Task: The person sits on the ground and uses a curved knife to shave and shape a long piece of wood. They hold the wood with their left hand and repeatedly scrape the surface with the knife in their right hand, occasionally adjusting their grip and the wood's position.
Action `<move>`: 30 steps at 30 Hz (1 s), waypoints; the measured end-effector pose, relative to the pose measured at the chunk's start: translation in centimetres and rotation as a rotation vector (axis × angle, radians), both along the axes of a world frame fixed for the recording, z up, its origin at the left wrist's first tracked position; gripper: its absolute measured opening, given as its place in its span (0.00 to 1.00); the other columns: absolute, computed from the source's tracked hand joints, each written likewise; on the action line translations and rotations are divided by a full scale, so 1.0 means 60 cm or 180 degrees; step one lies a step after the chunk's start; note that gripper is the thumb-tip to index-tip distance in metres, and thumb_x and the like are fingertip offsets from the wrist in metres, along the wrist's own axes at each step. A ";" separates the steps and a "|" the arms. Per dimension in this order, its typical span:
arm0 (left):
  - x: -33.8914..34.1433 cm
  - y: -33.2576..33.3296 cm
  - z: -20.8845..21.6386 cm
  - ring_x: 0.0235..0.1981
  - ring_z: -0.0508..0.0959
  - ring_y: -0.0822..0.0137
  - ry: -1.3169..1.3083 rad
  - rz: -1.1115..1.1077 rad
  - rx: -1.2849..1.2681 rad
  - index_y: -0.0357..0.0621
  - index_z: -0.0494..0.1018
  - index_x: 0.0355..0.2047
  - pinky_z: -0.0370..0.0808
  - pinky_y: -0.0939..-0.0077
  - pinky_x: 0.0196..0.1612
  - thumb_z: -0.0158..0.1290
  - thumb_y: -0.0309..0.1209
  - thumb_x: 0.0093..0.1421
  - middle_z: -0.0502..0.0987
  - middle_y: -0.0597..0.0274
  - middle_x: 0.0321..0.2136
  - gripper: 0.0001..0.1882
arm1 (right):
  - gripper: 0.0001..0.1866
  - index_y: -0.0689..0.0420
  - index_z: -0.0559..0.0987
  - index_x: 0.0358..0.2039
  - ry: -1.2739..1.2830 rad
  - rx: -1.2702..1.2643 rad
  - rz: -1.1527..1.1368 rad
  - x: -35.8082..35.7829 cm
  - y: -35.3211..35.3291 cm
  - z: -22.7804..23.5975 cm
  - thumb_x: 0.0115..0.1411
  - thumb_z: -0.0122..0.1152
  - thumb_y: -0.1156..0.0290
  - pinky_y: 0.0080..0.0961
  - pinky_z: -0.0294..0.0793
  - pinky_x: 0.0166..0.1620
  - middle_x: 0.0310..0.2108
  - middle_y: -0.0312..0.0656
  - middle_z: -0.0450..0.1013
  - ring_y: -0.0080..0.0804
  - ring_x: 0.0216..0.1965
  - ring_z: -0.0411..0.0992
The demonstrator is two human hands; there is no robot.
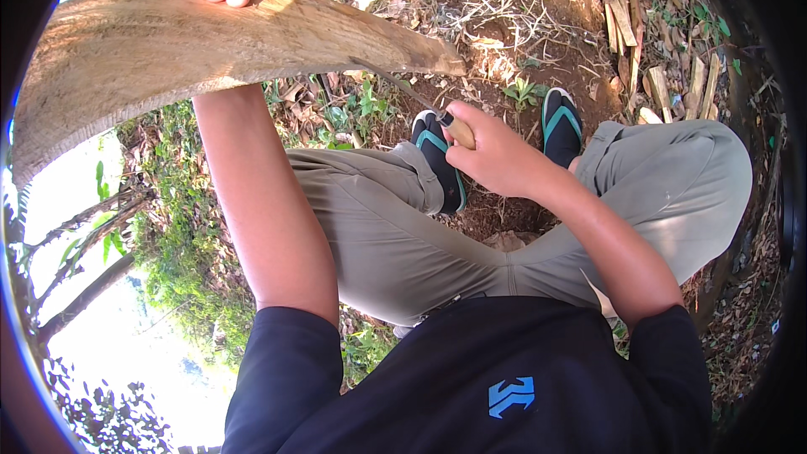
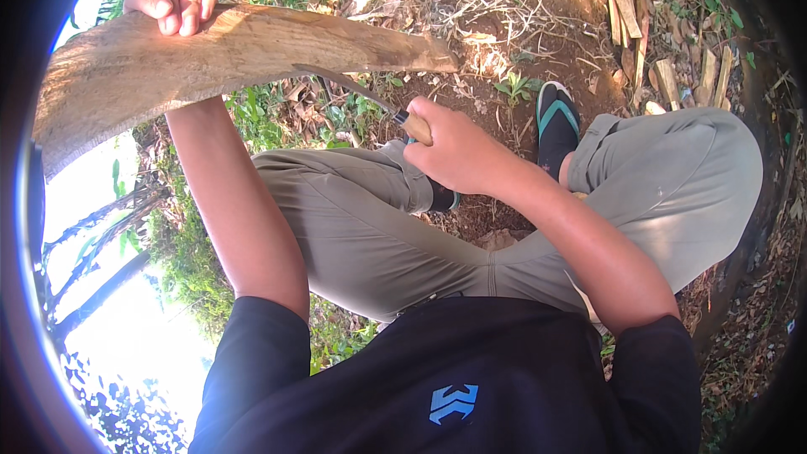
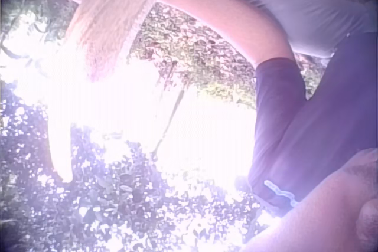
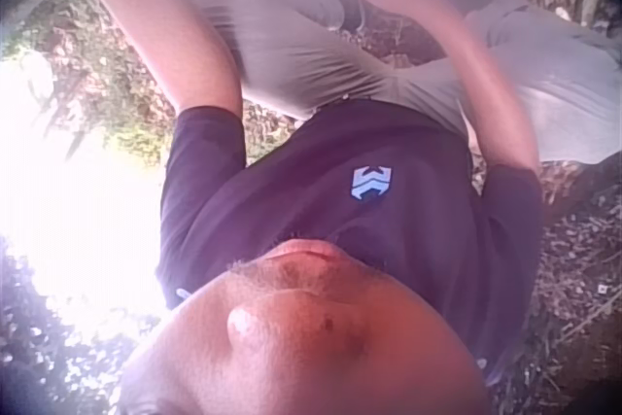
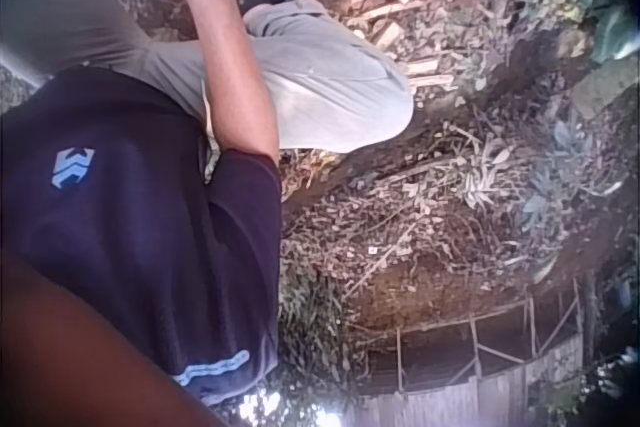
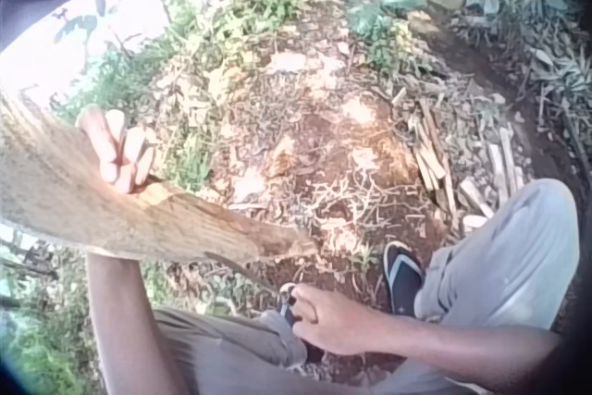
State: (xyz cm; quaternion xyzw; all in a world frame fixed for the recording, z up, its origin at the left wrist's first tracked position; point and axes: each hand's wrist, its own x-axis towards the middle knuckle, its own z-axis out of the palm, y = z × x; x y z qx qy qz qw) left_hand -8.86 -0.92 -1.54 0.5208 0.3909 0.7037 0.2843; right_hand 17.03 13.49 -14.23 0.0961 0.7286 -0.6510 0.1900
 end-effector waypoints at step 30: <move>-0.006 -0.015 -0.021 0.20 0.64 0.76 -0.0521 0.0539 0.0297 0.43 0.64 0.25 0.60 0.82 0.27 0.45 0.34 0.62 0.63 0.70 0.18 0.10 | 0.15 0.64 0.77 0.29 -0.0159 0.3232 0.0018 -0.020 0.109 0.001 0.55 0.55 0.63 0.42 0.72 0.39 0.28 0.55 0.75 0.51 0.33 0.75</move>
